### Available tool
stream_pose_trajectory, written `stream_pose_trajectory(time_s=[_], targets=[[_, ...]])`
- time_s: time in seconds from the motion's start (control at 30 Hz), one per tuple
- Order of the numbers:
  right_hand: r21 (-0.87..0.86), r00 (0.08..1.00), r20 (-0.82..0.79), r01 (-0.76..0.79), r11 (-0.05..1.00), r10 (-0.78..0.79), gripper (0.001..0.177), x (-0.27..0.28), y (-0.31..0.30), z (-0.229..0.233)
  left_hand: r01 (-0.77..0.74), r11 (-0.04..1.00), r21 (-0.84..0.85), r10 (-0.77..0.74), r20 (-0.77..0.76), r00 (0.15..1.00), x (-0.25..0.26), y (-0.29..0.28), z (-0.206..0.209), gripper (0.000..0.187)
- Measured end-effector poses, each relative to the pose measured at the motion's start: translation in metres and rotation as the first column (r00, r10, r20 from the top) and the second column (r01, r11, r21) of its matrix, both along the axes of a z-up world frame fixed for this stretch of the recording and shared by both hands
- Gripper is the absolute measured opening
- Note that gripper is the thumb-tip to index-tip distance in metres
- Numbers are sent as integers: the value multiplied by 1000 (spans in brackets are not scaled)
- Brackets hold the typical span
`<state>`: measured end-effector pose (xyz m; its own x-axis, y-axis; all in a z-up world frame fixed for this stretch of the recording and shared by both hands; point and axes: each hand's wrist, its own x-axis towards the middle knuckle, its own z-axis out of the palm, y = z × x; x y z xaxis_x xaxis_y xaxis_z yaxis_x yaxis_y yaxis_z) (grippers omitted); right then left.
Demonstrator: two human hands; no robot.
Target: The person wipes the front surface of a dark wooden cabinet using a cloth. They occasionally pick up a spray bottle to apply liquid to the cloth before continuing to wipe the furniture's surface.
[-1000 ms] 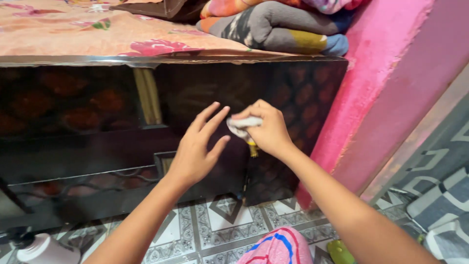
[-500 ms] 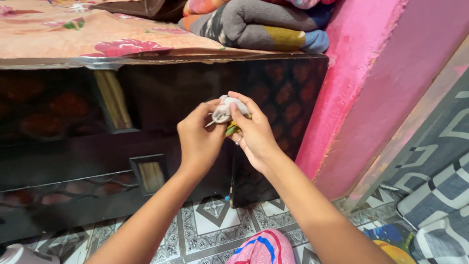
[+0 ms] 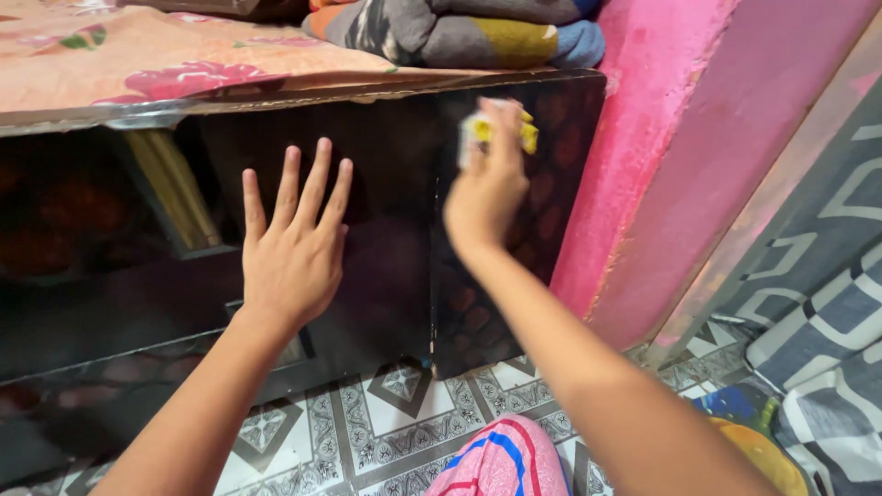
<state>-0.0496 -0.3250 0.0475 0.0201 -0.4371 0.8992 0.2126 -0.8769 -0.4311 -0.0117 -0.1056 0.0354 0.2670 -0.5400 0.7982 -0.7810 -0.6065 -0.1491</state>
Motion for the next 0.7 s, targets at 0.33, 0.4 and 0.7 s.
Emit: stream_pose_trajectory(time_s=[0.33,0.4,0.7], targets=[[-563,940,-331,-263,784,79,44,-18,25,-37,26,999,-32,-27,-42,999,10,-7,-13,68],[-529,949,-315,-180,830,6,47,-29,-11,-46,61,998,-34,-62,-44,997,8,-13,-11,69],[-123,997,-78,-25,992,16,50,-20,-67,11,157,984,-81,-158,-6,987,-1,-97,0,72]])
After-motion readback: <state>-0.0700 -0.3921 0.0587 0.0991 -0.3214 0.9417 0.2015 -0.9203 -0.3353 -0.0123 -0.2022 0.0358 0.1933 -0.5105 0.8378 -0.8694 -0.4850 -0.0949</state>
